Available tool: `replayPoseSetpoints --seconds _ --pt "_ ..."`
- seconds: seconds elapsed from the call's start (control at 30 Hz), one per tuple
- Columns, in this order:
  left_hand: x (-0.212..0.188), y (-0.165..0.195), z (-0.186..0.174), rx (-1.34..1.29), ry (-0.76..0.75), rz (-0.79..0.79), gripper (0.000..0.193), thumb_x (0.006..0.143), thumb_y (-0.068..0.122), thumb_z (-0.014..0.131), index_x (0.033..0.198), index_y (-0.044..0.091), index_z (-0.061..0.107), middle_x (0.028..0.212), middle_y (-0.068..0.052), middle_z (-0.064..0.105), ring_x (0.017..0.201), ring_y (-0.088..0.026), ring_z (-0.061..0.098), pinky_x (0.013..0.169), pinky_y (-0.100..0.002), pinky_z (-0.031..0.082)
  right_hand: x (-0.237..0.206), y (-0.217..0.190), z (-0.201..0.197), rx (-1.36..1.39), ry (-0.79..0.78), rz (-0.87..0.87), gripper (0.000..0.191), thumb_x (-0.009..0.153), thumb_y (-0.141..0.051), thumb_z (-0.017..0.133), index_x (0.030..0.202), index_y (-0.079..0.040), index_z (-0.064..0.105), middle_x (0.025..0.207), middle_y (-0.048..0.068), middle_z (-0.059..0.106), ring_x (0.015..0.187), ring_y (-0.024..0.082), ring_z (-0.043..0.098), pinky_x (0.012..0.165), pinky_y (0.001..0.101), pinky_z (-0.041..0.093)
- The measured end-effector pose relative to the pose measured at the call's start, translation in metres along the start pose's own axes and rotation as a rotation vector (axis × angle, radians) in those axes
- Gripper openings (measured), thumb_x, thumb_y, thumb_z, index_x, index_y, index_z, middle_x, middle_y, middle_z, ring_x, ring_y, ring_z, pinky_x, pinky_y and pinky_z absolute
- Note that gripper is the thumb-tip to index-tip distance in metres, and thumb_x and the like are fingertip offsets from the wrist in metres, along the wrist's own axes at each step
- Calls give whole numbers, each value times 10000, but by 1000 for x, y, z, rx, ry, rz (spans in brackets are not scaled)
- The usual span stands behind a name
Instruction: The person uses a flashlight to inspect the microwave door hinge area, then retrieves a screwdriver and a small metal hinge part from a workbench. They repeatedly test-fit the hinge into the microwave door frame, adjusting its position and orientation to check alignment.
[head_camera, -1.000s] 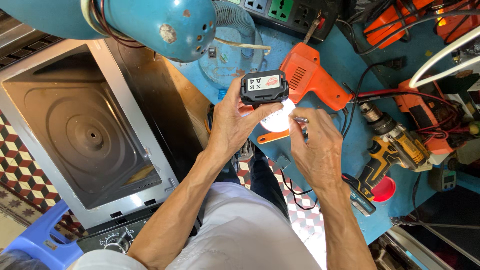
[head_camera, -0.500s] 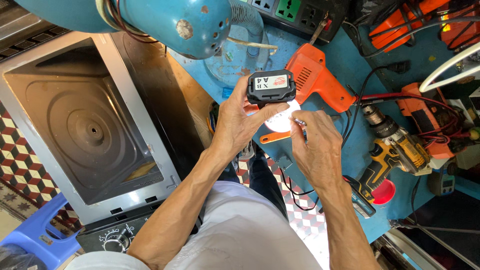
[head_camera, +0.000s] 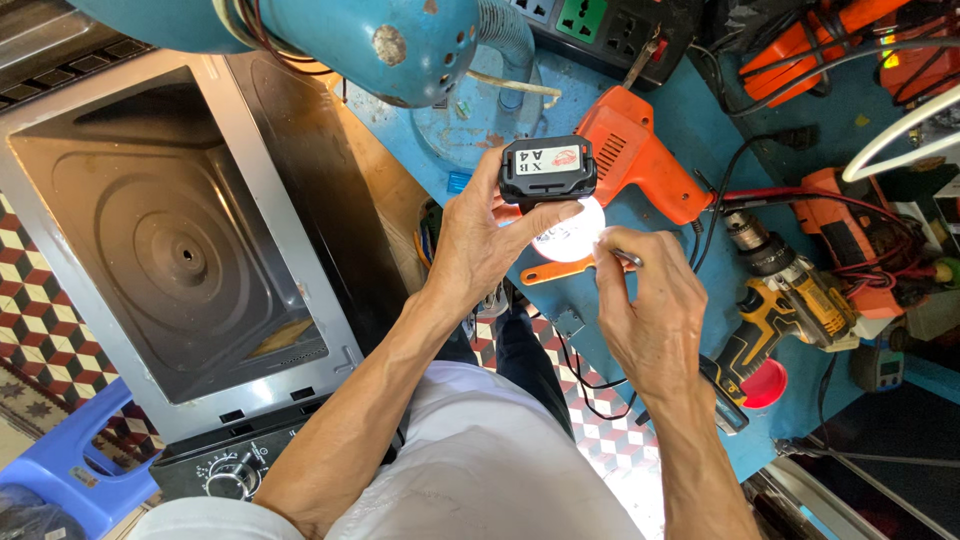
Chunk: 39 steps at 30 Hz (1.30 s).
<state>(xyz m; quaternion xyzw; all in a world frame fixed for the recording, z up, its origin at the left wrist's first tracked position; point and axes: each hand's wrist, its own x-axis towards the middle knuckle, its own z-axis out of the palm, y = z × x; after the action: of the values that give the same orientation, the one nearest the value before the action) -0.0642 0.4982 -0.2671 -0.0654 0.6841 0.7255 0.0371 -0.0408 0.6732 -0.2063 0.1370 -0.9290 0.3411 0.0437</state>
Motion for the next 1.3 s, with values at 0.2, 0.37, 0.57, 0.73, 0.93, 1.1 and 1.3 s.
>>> replayPoseSetpoints --seconds 0.2,0.37,0.57,0.73,0.93,1.1,1.3 --pt "0 2 3 -97 11 -46 486 862 197 855 1250 45 604 1155 -73 753 1066 -153 733 908 -321 629 -5 -10 -15 4 29 77 129 990 5 715 1069 -9 614 1068 124 725 891 218 719 811 316 563" --pt "-3 12 4 -124 26 -33 498 858 173 853 1257 33 590 1162 -76 751 1066 -157 736 916 -318 622 -6 -14 -21 76 74 205 123 1005 -32 713 1086 -7 623 1076 95 754 895 172 723 793 289 551" --pt "-30 30 5 30 191 1 591 863 176 847 1341 52 522 1211 -94 735 1103 -159 725 937 -303 590 -9 -14 -28 161 141 224 138 1025 -46 718 1107 -4 616 1086 85 766 918 145 714 845 280 556" --pt "-112 24 23 220 188 -100 584 793 164 864 1296 76 581 1141 -97 758 1046 -160 747 891 -290 581 -1 -3 -32 204 150 178 141 1029 -43 722 1106 -2 611 1058 90 762 952 140 723 877 275 564" --pt "-134 -33 61 474 -16 271 575 732 113 880 1247 89 623 1160 -110 649 1102 -314 626 934 -415 527 2 5 -34 245 130 105 134 1034 -37 717 1101 0 607 1054 88 762 954 134 723 868 275 569" --pt "-136 -58 87 481 -87 302 605 752 114 854 1293 81 585 1147 -116 627 1084 -325 614 898 -430 526 -1 9 -37 271 106 71 137 1032 -40 717 1100 1 606 1022 79 758 926 124 715 849 267 567" --pt "-140 -57 104 567 -1 282 592 760 119 854 1281 78 575 1133 -114 630 1060 -322 620 877 -435 529 -4 7 -43 234 112 60 146 1022 -74 738 1089 -12 624 972 85 751 886 134 708 825 277 560"
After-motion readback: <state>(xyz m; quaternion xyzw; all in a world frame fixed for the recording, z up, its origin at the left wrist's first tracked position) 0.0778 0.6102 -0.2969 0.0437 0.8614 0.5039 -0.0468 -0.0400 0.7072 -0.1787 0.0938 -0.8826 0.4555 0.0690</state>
